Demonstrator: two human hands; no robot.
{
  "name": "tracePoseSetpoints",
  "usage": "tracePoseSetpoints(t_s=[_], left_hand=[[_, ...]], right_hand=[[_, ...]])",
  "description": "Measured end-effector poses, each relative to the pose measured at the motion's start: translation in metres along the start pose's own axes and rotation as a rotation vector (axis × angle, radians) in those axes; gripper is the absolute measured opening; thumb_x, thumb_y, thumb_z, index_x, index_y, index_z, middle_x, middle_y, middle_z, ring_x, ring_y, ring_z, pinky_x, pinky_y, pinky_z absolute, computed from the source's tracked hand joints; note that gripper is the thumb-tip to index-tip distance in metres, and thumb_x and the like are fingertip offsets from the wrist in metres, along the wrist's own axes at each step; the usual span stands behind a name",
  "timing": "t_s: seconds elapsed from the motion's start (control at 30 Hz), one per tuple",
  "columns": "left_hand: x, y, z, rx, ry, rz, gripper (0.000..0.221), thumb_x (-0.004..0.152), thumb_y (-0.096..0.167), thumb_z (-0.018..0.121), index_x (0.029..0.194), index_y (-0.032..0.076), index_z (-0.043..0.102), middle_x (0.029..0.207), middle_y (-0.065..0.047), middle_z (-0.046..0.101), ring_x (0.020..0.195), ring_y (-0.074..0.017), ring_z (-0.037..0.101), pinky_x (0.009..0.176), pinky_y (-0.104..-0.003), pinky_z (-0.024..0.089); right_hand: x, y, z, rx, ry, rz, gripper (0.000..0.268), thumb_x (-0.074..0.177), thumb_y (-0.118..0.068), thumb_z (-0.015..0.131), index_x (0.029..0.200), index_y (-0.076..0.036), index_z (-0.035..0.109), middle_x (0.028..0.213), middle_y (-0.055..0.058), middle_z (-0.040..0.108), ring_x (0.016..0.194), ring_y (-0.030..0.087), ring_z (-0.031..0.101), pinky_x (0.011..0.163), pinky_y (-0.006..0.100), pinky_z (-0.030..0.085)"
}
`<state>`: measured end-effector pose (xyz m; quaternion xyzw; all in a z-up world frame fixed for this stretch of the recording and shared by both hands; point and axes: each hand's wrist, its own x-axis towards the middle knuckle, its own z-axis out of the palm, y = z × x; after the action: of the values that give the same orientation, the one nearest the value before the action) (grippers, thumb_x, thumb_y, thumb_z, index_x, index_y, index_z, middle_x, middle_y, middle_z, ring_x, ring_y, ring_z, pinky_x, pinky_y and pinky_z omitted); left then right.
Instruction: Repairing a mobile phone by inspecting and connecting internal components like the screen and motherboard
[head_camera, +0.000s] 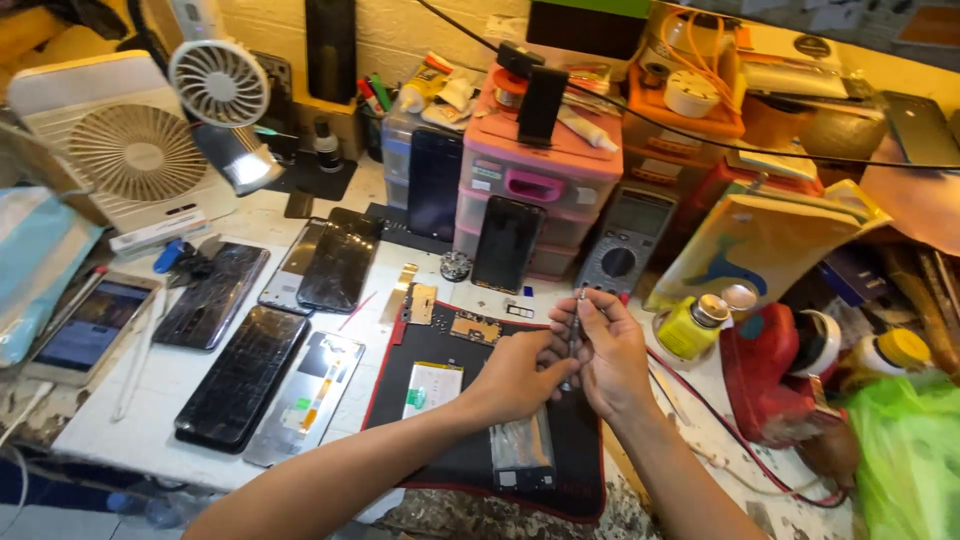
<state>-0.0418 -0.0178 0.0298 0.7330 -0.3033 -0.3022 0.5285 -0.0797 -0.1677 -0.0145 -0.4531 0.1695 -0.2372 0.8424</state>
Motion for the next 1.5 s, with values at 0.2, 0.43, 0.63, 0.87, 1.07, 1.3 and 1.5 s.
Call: tracePoseSetpoints(t_s=[0.2,0.43,0.63,0.87,1.07,1.3,1.5], left_hand=[[0.004,-0.008,0.002,-0.009,0.068,0.073,0.021,0.096,0.014,0.067,0.105,-0.004,0.072,0.078,-0.015,0.075,0.065,-0.0198,0.074,0.06,-0.027,0.056],[0.005,-0.006,-0.002,-0.021,0.044,0.071,0.018,0.096,0.014,0.067,0.103,-0.001,0.076,0.075,-0.016,0.076,0.066,-0.0233,0.076,0.06,-0.026,0.056],[0.007,-0.004,-0.03,0.616,0.353,0.43,0.024,0.1,0.02,0.061,0.1,0.003,0.077,0.075,-0.015,0.074,0.069,-0.0303,0.074,0.054,-0.035,0.056],[0.008,-0.017,-0.047,0.946,0.46,0.665,0.016,0.095,0.014,0.065,0.097,0.004,0.079,0.074,-0.01,0.069,0.07,-0.0195,0.067,0.056,-0.027,0.056],[-0.004,-0.002,-0.058,0.609,0.24,0.754,0.019,0.094,0.014,0.068,0.098,-0.002,0.077,0.075,-0.018,0.07,0.068,-0.0302,0.069,0.056,-0.035,0.056],[0.003,-0.002,-0.084,0.368,0.138,0.515,0.027,0.098,0.013,0.058,0.113,-0.005,0.072,0.068,-0.019,0.068,0.06,-0.0336,0.066,0.055,-0.041,0.053],[0.019,-0.027,-0.105,0.611,0.359,0.47,0.022,0.099,0.017,0.062,0.103,0.002,0.077,0.064,-0.008,0.069,0.056,-0.0241,0.068,0.05,-0.033,0.055]], right_hand=[[0.001,-0.008,0.005,0.003,0.041,0.03,0.019,0.102,-0.013,0.062,0.115,0.002,0.064,0.098,0.025,0.076,0.087,0.032,0.078,0.077,0.042,0.067],[0.002,-0.01,0.008,0.012,0.039,0.028,0.016,0.101,-0.011,0.064,0.109,0.003,0.066,0.096,0.026,0.077,0.081,0.032,0.079,0.072,0.041,0.068],[-0.006,-0.017,0.004,-0.885,0.032,-0.559,0.04,0.103,-0.025,0.059,0.134,0.0,0.06,0.109,0.018,0.072,0.095,0.025,0.075,0.086,0.041,0.059],[-0.014,-0.005,0.01,-1.608,-0.1,-1.423,0.037,0.089,-0.028,0.08,0.123,-0.014,0.072,0.085,0.001,0.043,0.059,0.018,0.047,0.058,0.031,0.049],[-0.008,-0.004,-0.007,-1.754,-0.27,-1.178,0.015,0.092,-0.019,0.075,0.107,-0.019,0.074,0.07,-0.008,0.051,0.053,0.015,0.059,0.051,0.026,0.052],[0.01,-0.001,-0.016,-1.26,-0.168,-0.973,0.013,0.101,-0.027,0.071,0.098,-0.016,0.076,0.091,0.002,0.066,0.072,0.025,0.07,0.066,0.035,0.056],[0.003,-0.005,-0.013,-1.463,-0.179,-0.817,0.04,0.101,-0.026,0.068,0.134,-0.007,0.057,0.084,0.013,0.073,0.072,0.032,0.073,0.068,0.045,0.058]])
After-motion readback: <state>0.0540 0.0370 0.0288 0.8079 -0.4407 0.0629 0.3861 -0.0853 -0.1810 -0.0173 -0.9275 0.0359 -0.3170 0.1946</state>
